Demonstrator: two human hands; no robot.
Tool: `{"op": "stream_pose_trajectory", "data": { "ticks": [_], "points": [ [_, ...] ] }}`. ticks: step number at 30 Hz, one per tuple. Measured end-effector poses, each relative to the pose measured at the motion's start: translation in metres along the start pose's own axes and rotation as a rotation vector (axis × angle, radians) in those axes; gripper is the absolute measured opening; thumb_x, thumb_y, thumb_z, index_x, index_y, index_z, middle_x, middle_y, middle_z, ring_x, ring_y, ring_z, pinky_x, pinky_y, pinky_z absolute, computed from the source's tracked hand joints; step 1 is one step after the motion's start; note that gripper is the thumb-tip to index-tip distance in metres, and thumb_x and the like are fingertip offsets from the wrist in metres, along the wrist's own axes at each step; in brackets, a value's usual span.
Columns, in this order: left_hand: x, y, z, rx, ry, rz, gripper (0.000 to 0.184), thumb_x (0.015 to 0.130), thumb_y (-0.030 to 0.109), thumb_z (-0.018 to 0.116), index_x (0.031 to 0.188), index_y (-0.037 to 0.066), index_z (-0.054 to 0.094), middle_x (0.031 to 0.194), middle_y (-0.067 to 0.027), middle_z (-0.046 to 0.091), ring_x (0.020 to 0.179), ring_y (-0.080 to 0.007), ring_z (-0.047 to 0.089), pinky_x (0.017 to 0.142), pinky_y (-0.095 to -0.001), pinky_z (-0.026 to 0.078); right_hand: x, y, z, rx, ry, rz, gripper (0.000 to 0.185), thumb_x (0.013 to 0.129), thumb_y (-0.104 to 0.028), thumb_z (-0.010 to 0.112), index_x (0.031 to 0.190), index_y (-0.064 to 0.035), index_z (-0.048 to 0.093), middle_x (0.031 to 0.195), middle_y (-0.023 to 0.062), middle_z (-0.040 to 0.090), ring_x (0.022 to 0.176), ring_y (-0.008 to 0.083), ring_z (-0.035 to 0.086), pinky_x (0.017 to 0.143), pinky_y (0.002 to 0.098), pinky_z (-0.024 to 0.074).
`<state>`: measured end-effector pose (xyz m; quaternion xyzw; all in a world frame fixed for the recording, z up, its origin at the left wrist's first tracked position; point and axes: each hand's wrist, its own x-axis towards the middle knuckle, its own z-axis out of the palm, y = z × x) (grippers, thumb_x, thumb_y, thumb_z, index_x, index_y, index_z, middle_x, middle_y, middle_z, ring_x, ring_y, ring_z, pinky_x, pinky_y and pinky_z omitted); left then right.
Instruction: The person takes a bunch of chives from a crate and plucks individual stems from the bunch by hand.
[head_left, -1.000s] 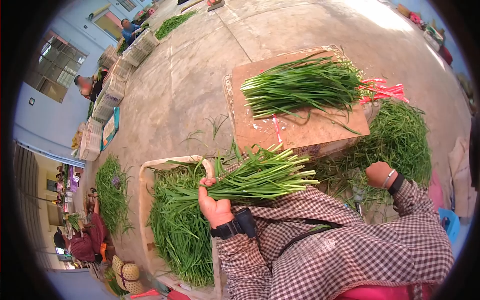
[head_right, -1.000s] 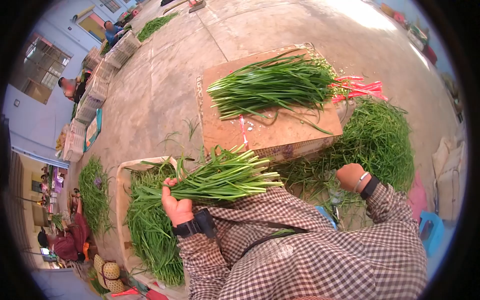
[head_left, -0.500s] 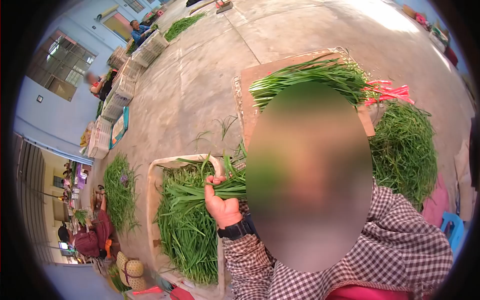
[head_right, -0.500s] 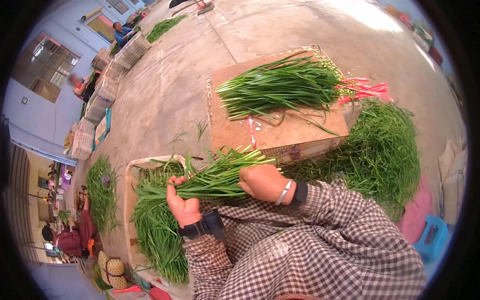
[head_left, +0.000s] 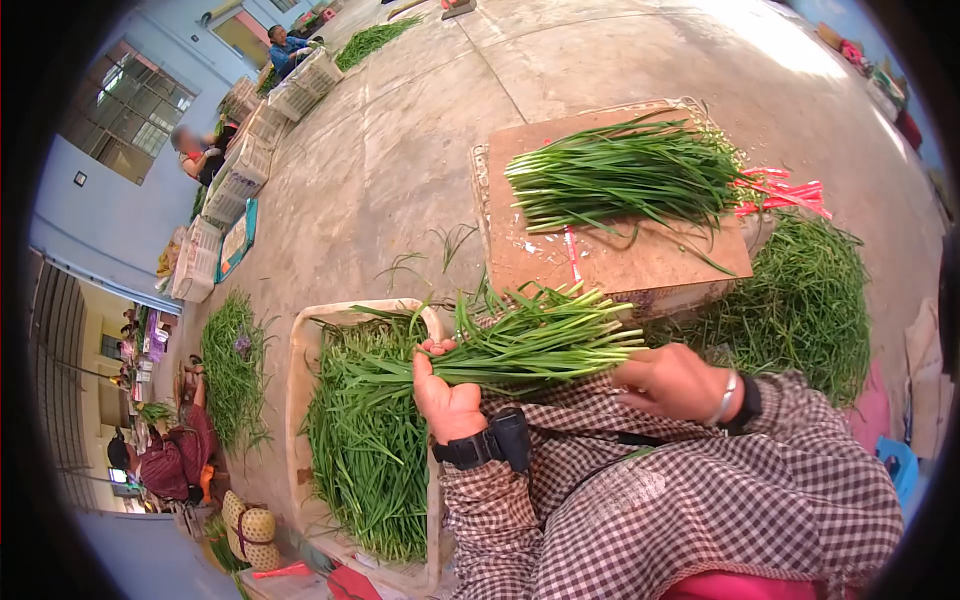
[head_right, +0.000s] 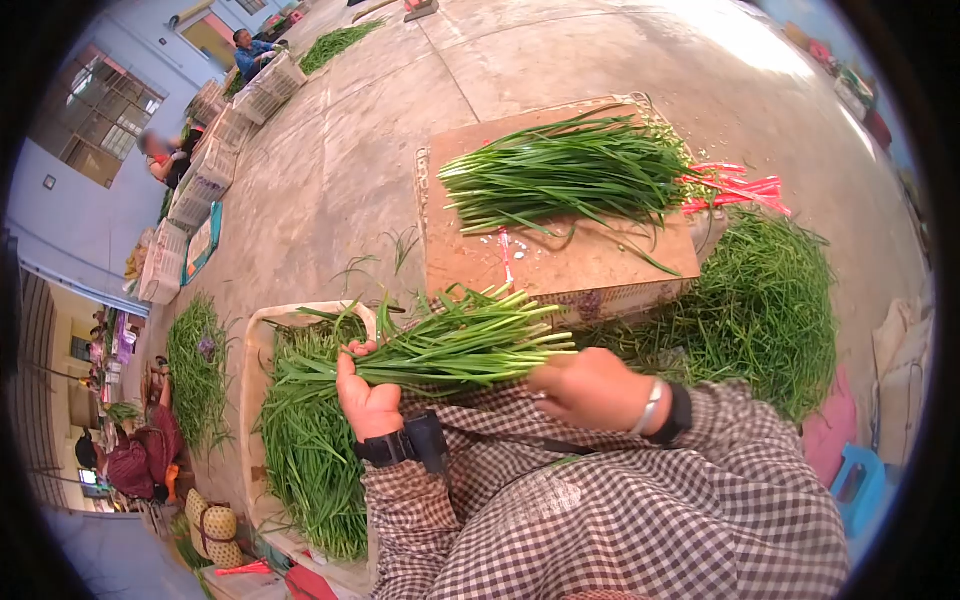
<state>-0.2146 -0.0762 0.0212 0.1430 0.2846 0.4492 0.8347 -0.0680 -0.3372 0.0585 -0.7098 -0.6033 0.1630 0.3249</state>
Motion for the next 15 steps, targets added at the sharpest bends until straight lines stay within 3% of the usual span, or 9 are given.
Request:
{"op": "stream_pose_trajectory", "data": {
  "ticks": [2,9,15],
  "points": [
    [-0.002,0.001,0.004,0.021,-0.014,-0.014,0.012,0.091,0.014,0.050,0.083,0.006,0.049,0.073,-0.0030,0.049,0.071,-0.0174,0.049,0.074,-0.0330,0.046,0.022,-0.011,0.020,-0.078,0.184,-0.145,0.023,0.070,-0.020,0.068,0.083,-0.0071,0.054,0.073,0.0092,0.052,0.064,0.0274,0.058,0.053,0.0383,0.0473],
    [0.001,0.001,-0.013,0.081,0.013,-0.004,0.016,0.090,0.015,0.052,0.076,0.008,0.049,0.074,-0.0025,0.052,0.076,-0.0176,0.049,0.080,-0.0340,0.042,0.055,0.010,0.066,-0.387,0.364,-0.174,0.016,0.068,-0.016,0.062,0.076,-0.0069,0.050,0.070,0.0085,0.050,0.064,0.0249,0.057,0.052,0.0353,0.0463],
    [0.004,-0.001,-0.009,0.003,-0.023,-0.015,0.019,0.091,0.019,0.051,0.078,0.006,0.049,0.074,-0.0038,0.052,0.075,-0.0183,0.049,0.078,-0.0331,0.043,0.038,-0.006,0.039,-0.088,0.139,-0.042,0.014,0.074,-0.017,0.063,0.080,-0.0071,0.054,0.073,0.0094,0.054,0.065,0.0291,0.058,0.056,0.0396,0.0468]
  ]
}}
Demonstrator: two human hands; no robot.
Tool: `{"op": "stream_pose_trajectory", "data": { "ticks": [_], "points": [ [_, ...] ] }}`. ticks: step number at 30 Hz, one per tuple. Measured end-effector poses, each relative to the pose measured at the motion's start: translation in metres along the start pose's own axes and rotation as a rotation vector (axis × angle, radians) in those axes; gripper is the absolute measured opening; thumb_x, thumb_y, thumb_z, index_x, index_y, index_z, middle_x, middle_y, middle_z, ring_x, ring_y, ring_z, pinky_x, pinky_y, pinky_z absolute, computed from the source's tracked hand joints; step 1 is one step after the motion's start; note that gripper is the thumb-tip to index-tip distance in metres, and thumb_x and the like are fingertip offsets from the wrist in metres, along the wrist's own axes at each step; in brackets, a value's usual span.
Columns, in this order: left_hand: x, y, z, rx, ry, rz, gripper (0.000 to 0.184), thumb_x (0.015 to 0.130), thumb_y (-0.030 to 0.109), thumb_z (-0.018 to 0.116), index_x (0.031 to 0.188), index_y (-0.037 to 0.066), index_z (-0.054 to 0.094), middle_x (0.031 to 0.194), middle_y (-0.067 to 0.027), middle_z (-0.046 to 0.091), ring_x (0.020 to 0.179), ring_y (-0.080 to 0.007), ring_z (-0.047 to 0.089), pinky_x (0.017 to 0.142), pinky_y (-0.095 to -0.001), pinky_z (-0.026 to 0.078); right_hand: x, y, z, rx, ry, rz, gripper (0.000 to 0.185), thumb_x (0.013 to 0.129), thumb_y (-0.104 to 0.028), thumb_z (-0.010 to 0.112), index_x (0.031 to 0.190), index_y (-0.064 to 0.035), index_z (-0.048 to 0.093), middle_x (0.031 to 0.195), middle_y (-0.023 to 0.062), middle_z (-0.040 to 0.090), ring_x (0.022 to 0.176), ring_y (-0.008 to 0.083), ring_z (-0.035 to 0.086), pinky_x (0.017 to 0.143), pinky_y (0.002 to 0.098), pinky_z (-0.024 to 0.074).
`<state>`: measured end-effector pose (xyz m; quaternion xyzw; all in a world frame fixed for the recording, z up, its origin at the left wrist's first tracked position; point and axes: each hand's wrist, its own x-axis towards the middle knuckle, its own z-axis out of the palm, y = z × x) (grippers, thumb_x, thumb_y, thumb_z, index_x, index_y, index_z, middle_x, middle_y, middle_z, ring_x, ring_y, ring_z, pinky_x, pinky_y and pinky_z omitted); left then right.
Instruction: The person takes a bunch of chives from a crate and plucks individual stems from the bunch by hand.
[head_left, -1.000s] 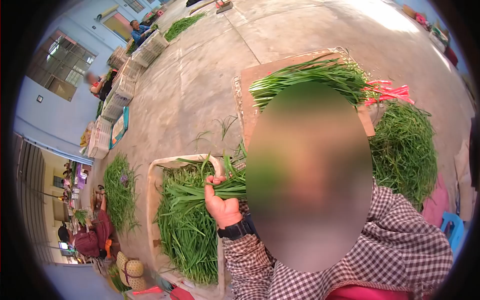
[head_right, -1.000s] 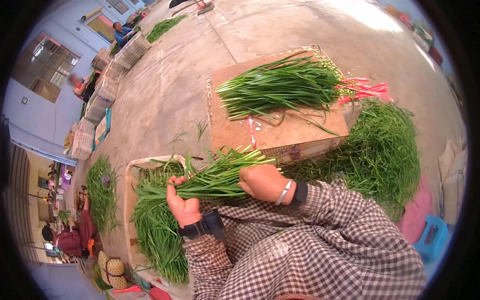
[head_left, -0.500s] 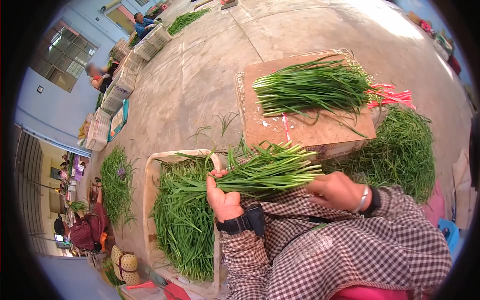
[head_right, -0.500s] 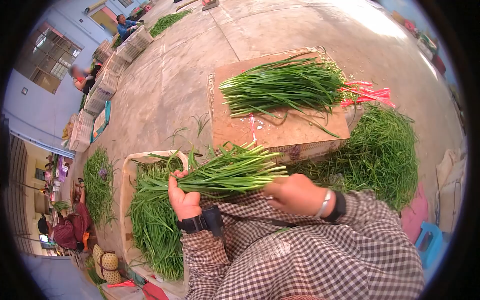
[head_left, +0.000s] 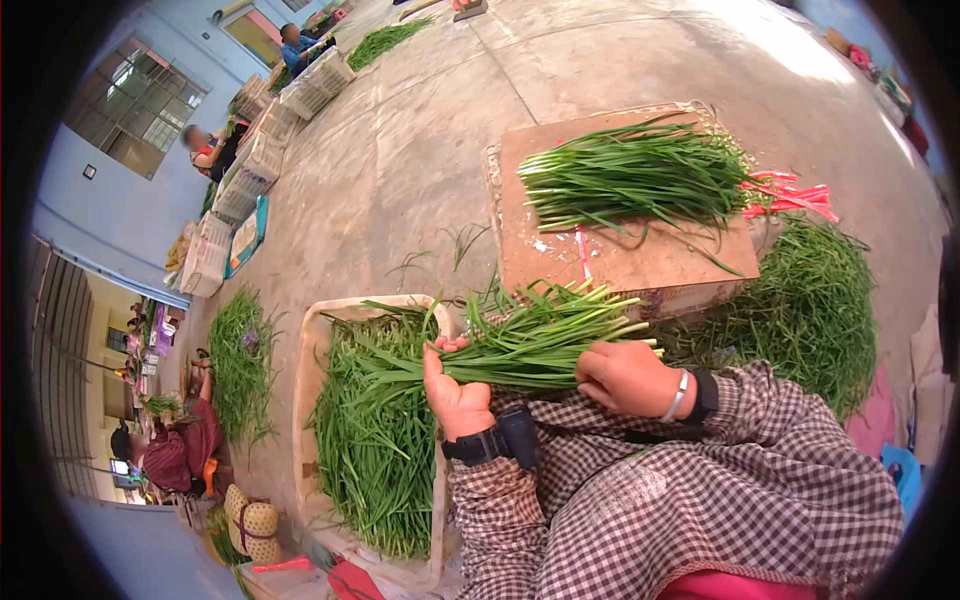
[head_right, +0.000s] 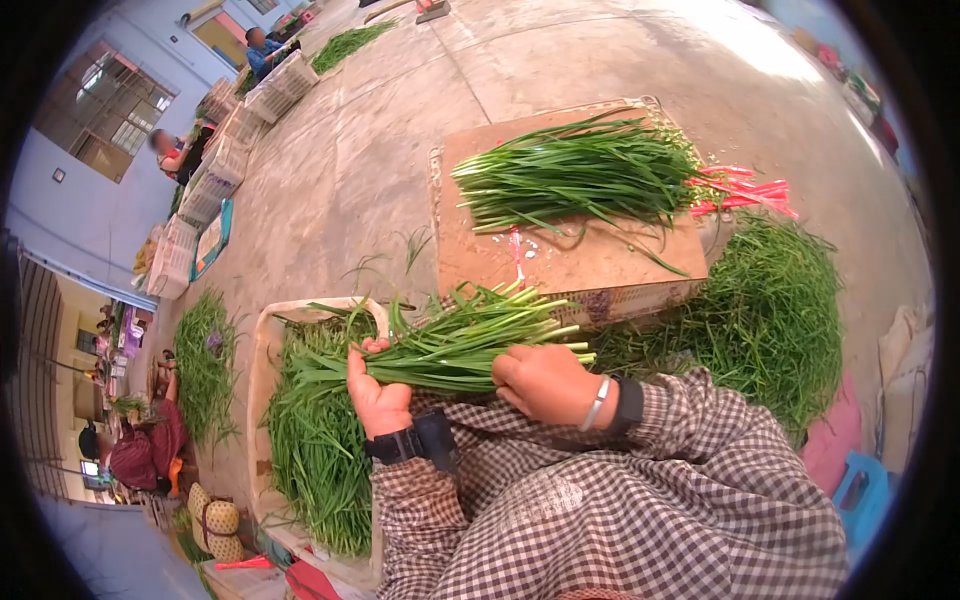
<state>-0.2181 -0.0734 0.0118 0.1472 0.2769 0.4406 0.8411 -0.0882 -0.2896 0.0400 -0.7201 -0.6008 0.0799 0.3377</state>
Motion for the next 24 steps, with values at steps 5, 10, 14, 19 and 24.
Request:
{"op": "stream_pose_trajectory", "data": {
  "ticks": [5,10,14,19,24],
  "points": [
    [-0.004,0.002,0.006,-0.115,0.032,-0.100,0.016,0.092,0.019,0.050,0.083,0.007,0.050,0.073,-0.0029,0.050,0.073,-0.0191,0.050,0.076,-0.0344,0.046,-0.007,0.012,0.002,0.036,-0.018,0.030,0.012,0.076,-0.018,0.063,0.081,-0.0082,0.058,0.074,0.0092,0.054,0.066,0.0298,0.057,0.056,0.0405,0.0464],
    [-0.004,0.001,0.004,-0.078,0.043,-0.073,0.015,0.091,0.018,0.051,0.081,0.007,0.050,0.072,-0.0030,0.051,0.073,-0.0195,0.051,0.077,-0.0349,0.046,-0.003,0.016,0.013,-0.068,0.176,0.003,0.013,0.075,-0.020,0.065,0.079,-0.0087,0.059,0.071,0.0081,0.052,0.063,0.0271,0.057,0.054,0.0378,0.0463],
    [-0.004,0.001,0.006,-0.055,0.028,-0.082,0.014,0.091,0.017,0.051,0.081,0.007,0.049,0.072,-0.0031,0.050,0.073,-0.0194,0.051,0.077,-0.0349,0.045,0.002,0.015,0.016,-0.092,0.213,-0.034,0.016,0.073,-0.021,0.067,0.076,-0.0088,0.058,0.071,0.0076,0.052,0.062,0.0258,0.057,0.052,0.0366,0.0460],
    [-0.005,-0.002,0.007,-0.065,0.017,-0.066,0.014,0.091,0.017,0.051,0.081,0.007,0.049,0.073,-0.0031,0.050,0.074,-0.0194,0.050,0.078,-0.0350,0.045,0.014,0.008,0.020,-0.140,0.219,-0.033,0.024,0.069,-0.022,0.070,0.078,-0.0076,0.053,0.071,0.0078,0.052,0.064,0.0259,0.057,0.053,0.0366,0.0462],
    [-0.008,-0.001,0.008,-0.083,0.012,-0.076,0.014,0.092,0.017,0.050,0.080,0.008,0.050,0.073,-0.0023,0.051,0.077,-0.0193,0.051,0.079,-0.0368,0.044,0.021,0.008,0.024,-0.172,0.222,-0.039,0.031,0.066,-0.022,0.071,0.083,-0.0069,0.050,0.072,0.0079,0.052,0.065,0.0266,0.057,0.056,0.0375,0.0466]
  ]
}}
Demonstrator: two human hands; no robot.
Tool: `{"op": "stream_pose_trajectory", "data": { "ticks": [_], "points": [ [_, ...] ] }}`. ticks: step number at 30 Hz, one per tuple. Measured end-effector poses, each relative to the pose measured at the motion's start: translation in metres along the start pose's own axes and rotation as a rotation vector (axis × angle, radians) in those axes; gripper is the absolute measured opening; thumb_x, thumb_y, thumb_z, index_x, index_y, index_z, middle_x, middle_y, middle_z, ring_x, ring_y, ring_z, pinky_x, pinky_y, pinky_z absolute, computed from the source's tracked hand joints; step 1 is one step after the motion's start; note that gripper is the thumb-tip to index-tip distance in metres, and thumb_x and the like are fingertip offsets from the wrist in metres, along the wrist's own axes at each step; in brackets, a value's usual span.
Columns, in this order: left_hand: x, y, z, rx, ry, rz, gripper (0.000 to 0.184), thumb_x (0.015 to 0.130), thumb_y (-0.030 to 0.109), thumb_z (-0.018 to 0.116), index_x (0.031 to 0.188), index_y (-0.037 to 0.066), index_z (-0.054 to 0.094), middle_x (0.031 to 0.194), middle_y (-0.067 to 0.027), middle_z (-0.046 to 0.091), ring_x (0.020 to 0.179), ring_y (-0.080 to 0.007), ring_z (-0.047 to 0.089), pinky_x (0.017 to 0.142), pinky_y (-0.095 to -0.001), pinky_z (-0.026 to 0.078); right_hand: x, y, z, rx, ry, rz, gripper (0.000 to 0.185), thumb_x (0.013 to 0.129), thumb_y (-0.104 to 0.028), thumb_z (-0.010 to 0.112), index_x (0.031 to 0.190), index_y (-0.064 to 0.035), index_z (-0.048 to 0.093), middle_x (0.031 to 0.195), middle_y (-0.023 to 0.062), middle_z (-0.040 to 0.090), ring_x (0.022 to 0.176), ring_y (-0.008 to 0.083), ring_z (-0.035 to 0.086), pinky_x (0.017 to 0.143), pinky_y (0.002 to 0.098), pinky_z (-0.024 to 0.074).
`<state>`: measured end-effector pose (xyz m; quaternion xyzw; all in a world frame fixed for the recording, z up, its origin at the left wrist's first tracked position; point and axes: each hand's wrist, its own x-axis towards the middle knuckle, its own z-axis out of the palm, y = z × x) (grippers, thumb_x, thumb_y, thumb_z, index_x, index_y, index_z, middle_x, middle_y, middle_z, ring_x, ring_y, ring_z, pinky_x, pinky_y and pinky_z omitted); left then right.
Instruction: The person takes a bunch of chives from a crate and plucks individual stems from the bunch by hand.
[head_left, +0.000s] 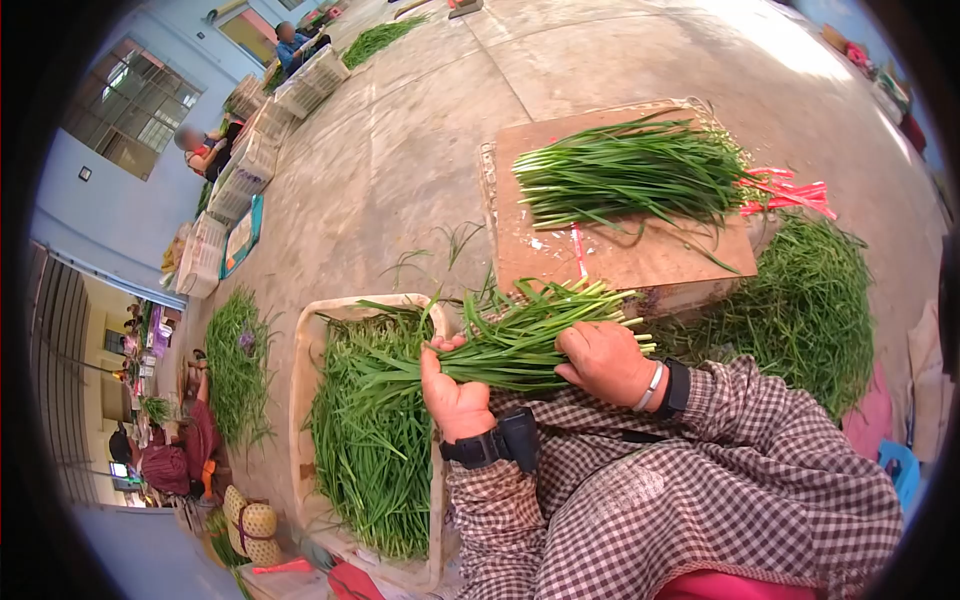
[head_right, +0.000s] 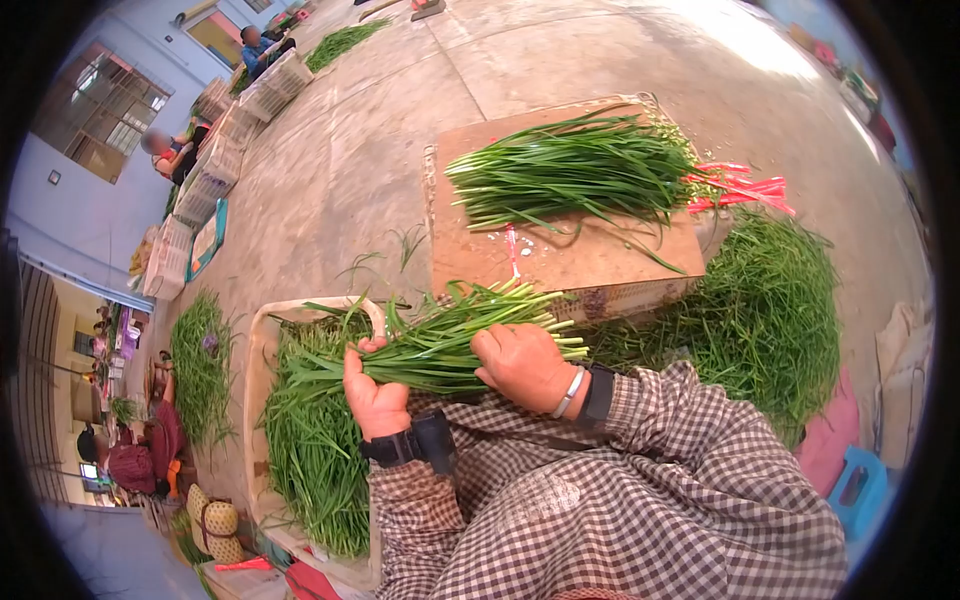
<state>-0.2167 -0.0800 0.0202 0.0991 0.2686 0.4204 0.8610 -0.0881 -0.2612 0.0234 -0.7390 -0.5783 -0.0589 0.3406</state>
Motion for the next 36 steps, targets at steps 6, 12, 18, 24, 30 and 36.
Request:
{"op": "stream_pose_trajectory", "data": {
  "ticks": [6,12,18,24,30,36],
  "points": [
    [-0.004,-0.002,0.004,0.116,-0.036,0.046,0.014,0.092,0.018,0.048,0.081,0.009,0.050,0.075,-0.0018,0.052,0.079,-0.0190,0.051,0.081,-0.0376,0.043,0.007,-0.003,0.000,0.147,-0.030,0.012,0.025,0.071,-0.023,0.071,0.081,-0.0071,0.054,0.073,0.0093,0.056,0.066,0.0284,0.057,0.057,0.0370,0.0459],
    [-0.008,-0.007,0.011,0.161,-0.039,0.115,0.015,0.092,0.019,0.049,0.082,0.008,0.051,0.075,-0.0030,0.052,0.080,-0.0202,0.051,0.082,-0.0383,0.043,0.012,-0.005,0.016,0.144,-0.022,0.122,0.019,0.074,-0.020,0.068,0.082,-0.0066,0.057,0.072,0.0099,0.057,0.063,0.0291,0.058,0.055,0.0375,0.0469],
    [-0.009,-0.001,0.011,0.051,-0.099,0.023,0.016,0.091,0.020,0.052,0.086,0.006,0.052,0.076,-0.0053,0.053,0.081,-0.0216,0.051,0.082,-0.0366,0.044,0.008,-0.006,-0.015,0.392,0.022,0.145,0.013,0.077,-0.017,0.065,0.077,-0.0054,0.059,0.066,0.0100,0.057,0.060,0.0273,0.058,0.054,0.0364,0.0462],
    [0.004,0.002,-0.007,0.010,-0.132,0.007,0.017,0.090,0.018,0.051,0.091,0.002,0.054,0.076,-0.0071,0.053,0.080,-0.0220,0.051,0.083,-0.0363,0.044,-0.050,0.052,-0.084,0.732,-0.725,0.106,0.016,0.078,-0.016,0.062,0.073,-0.0002,0.061,0.061,0.0113,0.056,0.053,0.0220,0.054,0.052,0.0327,0.0438],
    [0.011,0.004,-0.013,-0.007,-0.088,-0.015,0.017,0.092,0.017,0.045,0.094,0.001,0.053,0.076,-0.0060,0.052,0.080,-0.0221,0.050,0.083,-0.0391,0.043,-0.134,0.135,-0.103,0.366,-0.944,0.402,0.020,0.071,-0.022,0.062,0.070,-0.0020,0.064,0.064,0.0133,0.061,0.058,0.0301,0.058,0.057,0.0405,0.0467],
    [0.017,0.006,-0.021,-0.027,-0.066,-0.051,0.016,0.092,0.016,0.044,0.093,0.002,0.053,0.077,-0.0057,0.052,0.079,-0.0207,0.050,0.081,-0.0376,0.044,-0.153,0.144,-0.097,-0.108,-0.898,0.446,0.015,0.068,-0.018,0.059,0.070,-0.0054,0.066,0.067,0.0138,0.062,0.063,0.0339,0.059,0.059,0.0424,0.0485]
  ]
}}
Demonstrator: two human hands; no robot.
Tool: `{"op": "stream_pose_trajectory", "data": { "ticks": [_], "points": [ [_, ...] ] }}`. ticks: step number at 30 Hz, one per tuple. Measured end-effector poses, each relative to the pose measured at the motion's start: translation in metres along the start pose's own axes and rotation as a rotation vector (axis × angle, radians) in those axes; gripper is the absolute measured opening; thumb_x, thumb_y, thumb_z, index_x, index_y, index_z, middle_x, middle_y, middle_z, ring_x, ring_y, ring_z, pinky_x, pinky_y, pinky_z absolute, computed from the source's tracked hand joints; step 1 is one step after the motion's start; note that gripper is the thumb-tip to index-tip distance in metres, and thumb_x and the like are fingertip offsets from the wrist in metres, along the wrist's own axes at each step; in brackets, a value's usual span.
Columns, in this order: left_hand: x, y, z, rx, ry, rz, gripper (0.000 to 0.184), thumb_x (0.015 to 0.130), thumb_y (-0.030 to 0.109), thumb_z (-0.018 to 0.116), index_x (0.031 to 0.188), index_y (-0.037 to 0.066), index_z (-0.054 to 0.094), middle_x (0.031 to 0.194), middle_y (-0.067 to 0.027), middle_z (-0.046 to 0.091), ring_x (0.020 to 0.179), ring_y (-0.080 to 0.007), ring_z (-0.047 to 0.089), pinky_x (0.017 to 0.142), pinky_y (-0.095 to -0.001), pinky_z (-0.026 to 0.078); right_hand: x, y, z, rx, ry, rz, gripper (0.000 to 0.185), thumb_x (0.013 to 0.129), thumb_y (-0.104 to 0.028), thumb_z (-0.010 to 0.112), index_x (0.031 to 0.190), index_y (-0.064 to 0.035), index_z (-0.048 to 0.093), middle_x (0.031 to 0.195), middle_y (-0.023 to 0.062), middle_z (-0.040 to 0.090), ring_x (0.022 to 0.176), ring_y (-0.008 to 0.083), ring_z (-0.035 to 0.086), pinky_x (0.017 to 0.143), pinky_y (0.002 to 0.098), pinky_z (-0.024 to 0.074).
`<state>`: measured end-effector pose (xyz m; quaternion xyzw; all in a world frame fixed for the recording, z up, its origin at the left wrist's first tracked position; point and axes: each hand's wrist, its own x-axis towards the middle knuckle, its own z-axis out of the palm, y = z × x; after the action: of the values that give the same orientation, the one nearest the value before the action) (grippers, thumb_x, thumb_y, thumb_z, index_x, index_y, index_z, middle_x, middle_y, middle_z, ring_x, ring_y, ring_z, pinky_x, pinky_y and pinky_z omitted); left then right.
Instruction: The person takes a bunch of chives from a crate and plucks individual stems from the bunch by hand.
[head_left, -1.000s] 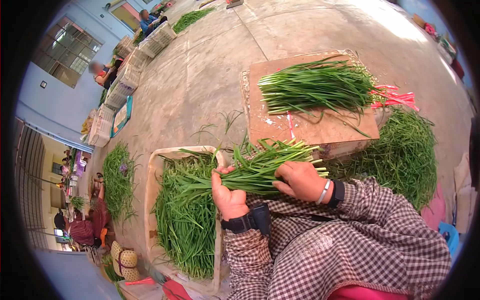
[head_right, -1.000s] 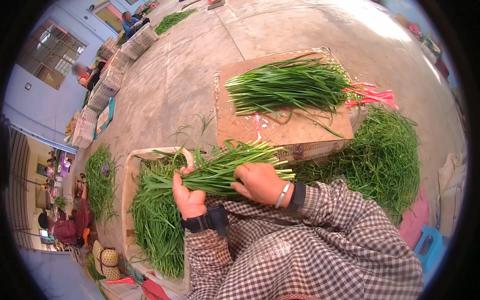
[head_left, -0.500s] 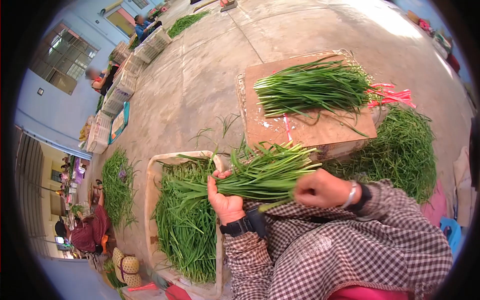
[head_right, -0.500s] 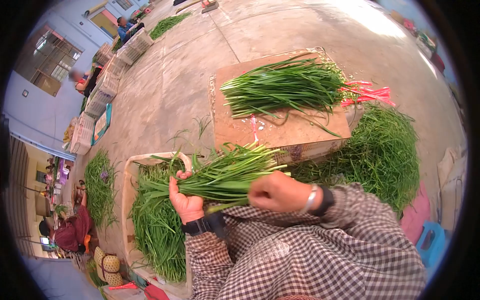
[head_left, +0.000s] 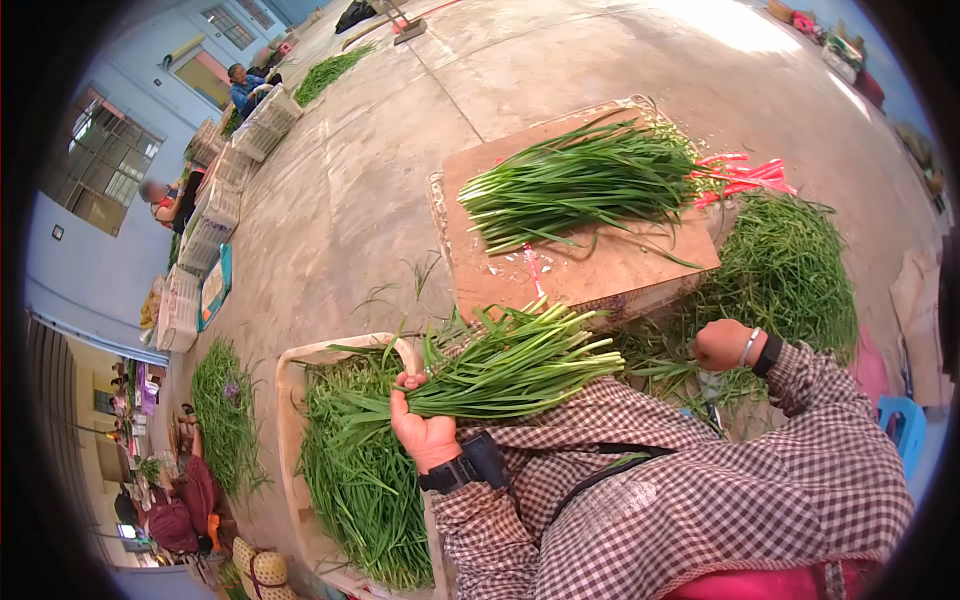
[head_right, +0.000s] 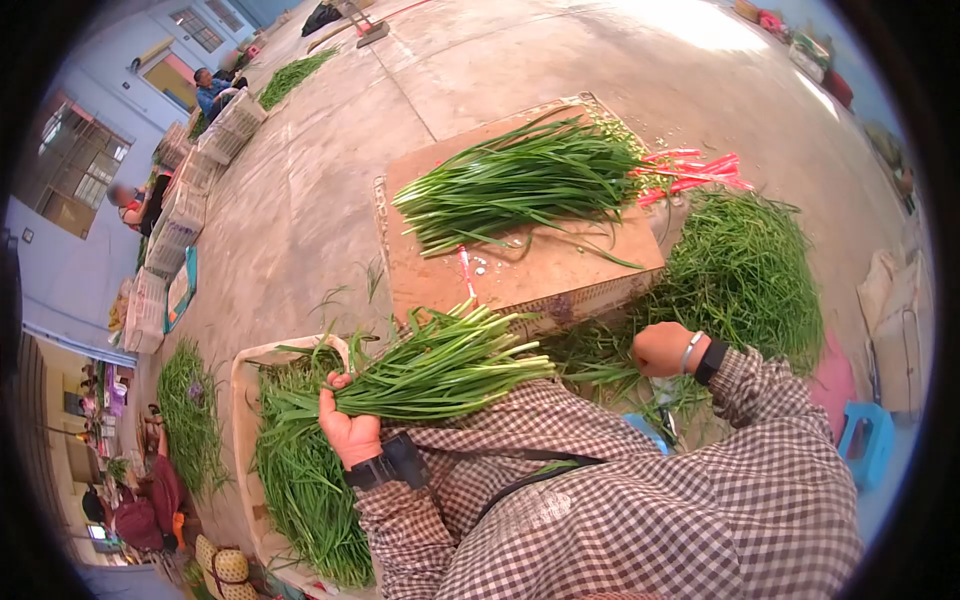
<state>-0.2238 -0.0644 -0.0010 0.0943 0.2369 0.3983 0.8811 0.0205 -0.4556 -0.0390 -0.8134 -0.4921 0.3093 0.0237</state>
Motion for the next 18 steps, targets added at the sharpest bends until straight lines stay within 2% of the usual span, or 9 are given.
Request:
{"op": "stream_pose_trajectory", "data": {
  "ticks": [1,3,5,7,9,11,13,17,18],
  "points": [
    [0.002,0.003,-0.004,-0.037,-0.026,-0.031,0.016,0.093,0.016,0.043,0.094,0.002,0.052,0.078,-0.0055,0.052,0.079,-0.0200,0.051,0.081,-0.0370,0.044,0.001,-0.004,-0.001,0.033,0.046,-0.022,0.015,0.068,-0.018,0.058,0.070,-0.0053,0.066,0.067,0.0143,0.062,0.063,0.0347,0.059,0.059,0.0430,0.0483],
    [0.002,0.004,-0.008,-0.056,-0.077,-0.074,0.017,0.093,0.017,0.043,0.096,0.003,0.052,0.080,-0.0042,0.052,0.079,-0.0172,0.051,0.080,-0.0344,0.044,0.002,-0.012,-0.012,0.093,0.120,-0.111,0.013,0.071,-0.016,0.060,0.071,-0.0033,0.065,0.063,0.0129,0.061,0.059,0.0282,0.059,0.057,0.0389,0.0480],
    [-0.002,0.001,-0.002,-0.008,-0.028,-0.021,0.016,0.093,0.017,0.043,0.094,0.003,0.051,0.080,-0.0040,0.052,0.078,-0.0163,0.051,0.078,-0.0326,0.045,0.000,-0.015,-0.031,0.683,0.138,-0.203,0.014,0.076,-0.014,0.063,0.074,-0.0006,0.063,0.064,0.0085,0.060,0.057,0.0178,0.057,0.056,0.0329,0.0468],
    [0.004,0.002,-0.011,-0.002,-0.068,-0.024,0.014,0.093,0.015,0.043,0.092,0.003,0.050,0.082,-0.0041,0.053,0.077,-0.0155,0.051,0.077,-0.0305,0.045,-0.003,-0.014,-0.046,0.835,0.336,-0.334,0.017,0.080,-0.015,0.065,0.075,0.0009,0.062,0.070,0.0024,0.061,0.060,0.0113,0.053,0.056,0.0282,0.0450],
    [0.005,0.002,-0.010,0.002,-0.036,-0.007,0.014,0.092,0.015,0.043,0.092,0.003,0.050,0.082,-0.0042,0.052,0.077,-0.0153,0.051,0.077,-0.0305,0.045,-0.008,-0.018,-0.063,0.896,0.435,-0.370,0.018,0.085,-0.018,0.061,0.081,-0.0003,0.060,0.079,0.0006,0.065,0.063,0.0117,0.056,0.057,0.0261,0.0456],
    [0.006,0.002,-0.011,-0.030,-0.044,-0.023,0.014,0.091,0.015,0.044,0.092,0.002,0.051,0.082,-0.0041,0.052,0.077,-0.0151,0.051,0.077,-0.0304,0.045,-0.024,-0.034,-0.102,1.223,0.333,-0.164,0.017,0.090,-0.018,0.055,0.084,-0.0018,0.056,0.081,0.0028,0.066,0.065,0.0106,0.060,0.055,0.0226,0.0458],
    [0.006,0.002,-0.013,0.014,-0.074,0.010,0.015,0.091,0.015,0.044,0.093,0.002,0.051,0.083,-0.0039,0.052,0.077,-0.0152,0.051,0.077,-0.0305,0.045,-0.027,-0.042,-0.125,1.243,0.364,-0.158,0.017,0.093,-0.018,0.048,0.086,-0.0028,0.053,0.081,0.0066,0.067,0.068,0.0108,0.063,0.053,0.0199,0.0455],
    [0.003,0.000,-0.011,0.059,-0.162,0.031,0.014,0.091,0.016,0.044,0.088,0.004,0.050,0.076,-0.0030,0.051,0.074,-0.0139,0.048,0.073,-0.0301,0.044,-0.016,-0.046,-0.170,1.425,0.675,-0.296,0.018,0.093,-0.017,0.048,0.080,-0.0043,0.051,0.071,0.0068,0.062,0.059,0.0134,0.061,0.046,0.0200,0.0448],
    [0.004,-0.001,-0.009,0.044,-0.089,0.058,0.015,0.091,0.018,0.045,0.086,0.006,0.050,0.070,-0.0015,0.049,0.071,-0.0133,0.048,0.072,-0.0308,0.043,-0.015,-0.050,-0.184,1.484,0.716,-0.363,0.019,0.093,-0.017,0.048,0.080,-0.0045,0.051,0.070,0.0066,0.062,0.059,0.0140,0.061,0.046,0.0205,0.0448]
  ]
}}
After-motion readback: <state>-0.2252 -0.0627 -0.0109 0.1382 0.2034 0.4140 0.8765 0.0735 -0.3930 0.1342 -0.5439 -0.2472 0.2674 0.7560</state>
